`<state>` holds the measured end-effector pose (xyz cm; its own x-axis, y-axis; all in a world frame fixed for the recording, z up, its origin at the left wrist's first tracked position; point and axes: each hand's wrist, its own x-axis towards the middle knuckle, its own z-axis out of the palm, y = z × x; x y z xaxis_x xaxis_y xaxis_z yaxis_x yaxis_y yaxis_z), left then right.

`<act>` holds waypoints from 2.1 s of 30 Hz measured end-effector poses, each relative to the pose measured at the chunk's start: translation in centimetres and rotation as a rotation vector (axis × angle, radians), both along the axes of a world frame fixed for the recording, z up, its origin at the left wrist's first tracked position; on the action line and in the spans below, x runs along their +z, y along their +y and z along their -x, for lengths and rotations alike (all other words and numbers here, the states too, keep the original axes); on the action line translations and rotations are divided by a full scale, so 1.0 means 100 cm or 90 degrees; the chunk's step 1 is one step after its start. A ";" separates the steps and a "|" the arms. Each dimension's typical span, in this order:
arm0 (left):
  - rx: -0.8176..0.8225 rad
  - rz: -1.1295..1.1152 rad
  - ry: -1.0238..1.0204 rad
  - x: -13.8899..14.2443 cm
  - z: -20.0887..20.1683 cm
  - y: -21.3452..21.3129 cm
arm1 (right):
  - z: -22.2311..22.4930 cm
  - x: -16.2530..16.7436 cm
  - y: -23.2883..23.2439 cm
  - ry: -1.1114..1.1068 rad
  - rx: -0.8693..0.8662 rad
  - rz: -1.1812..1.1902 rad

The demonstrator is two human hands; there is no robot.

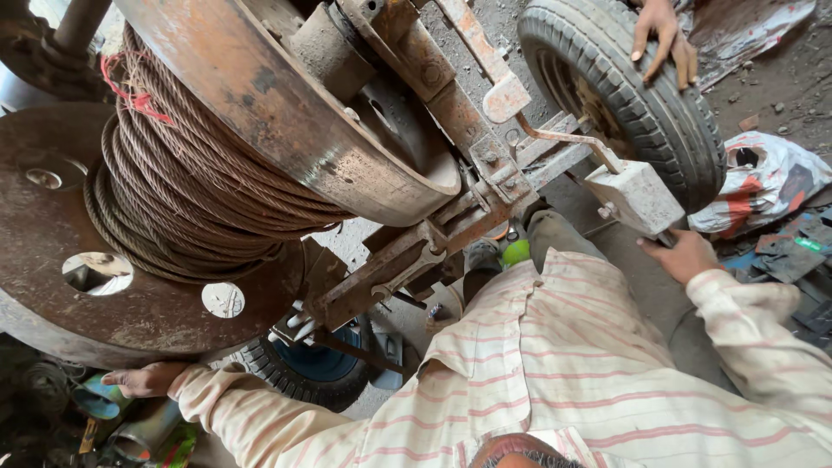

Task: The person lies on their back under a four-wheeled cart, using spanners to loosen and tighten bolts on the axle and chassis brackets. They reposition along the frame, hold parts steady, and work on different fasteners along the underside with the wrenches.

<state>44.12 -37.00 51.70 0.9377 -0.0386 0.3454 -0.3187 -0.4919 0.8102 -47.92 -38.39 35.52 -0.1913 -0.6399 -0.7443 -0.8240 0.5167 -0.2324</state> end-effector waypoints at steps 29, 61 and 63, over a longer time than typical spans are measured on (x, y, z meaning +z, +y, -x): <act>0.128 -0.308 -0.353 -0.069 0.034 0.036 | 0.001 0.111 -0.010 0.102 0.084 -0.032; 0.098 -0.336 -0.255 -0.081 0.053 0.042 | 0.005 0.092 0.000 0.079 0.079 -0.008; 0.113 -0.150 -0.119 -0.082 0.049 0.044 | 0.005 0.084 0.000 0.067 0.062 0.004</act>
<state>39.17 -32.64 43.46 0.8584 0.0197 0.5125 -0.3438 -0.7195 0.6034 -48.42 -38.43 43.96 -0.2044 -0.6644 -0.7189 -0.8903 0.4314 -0.1456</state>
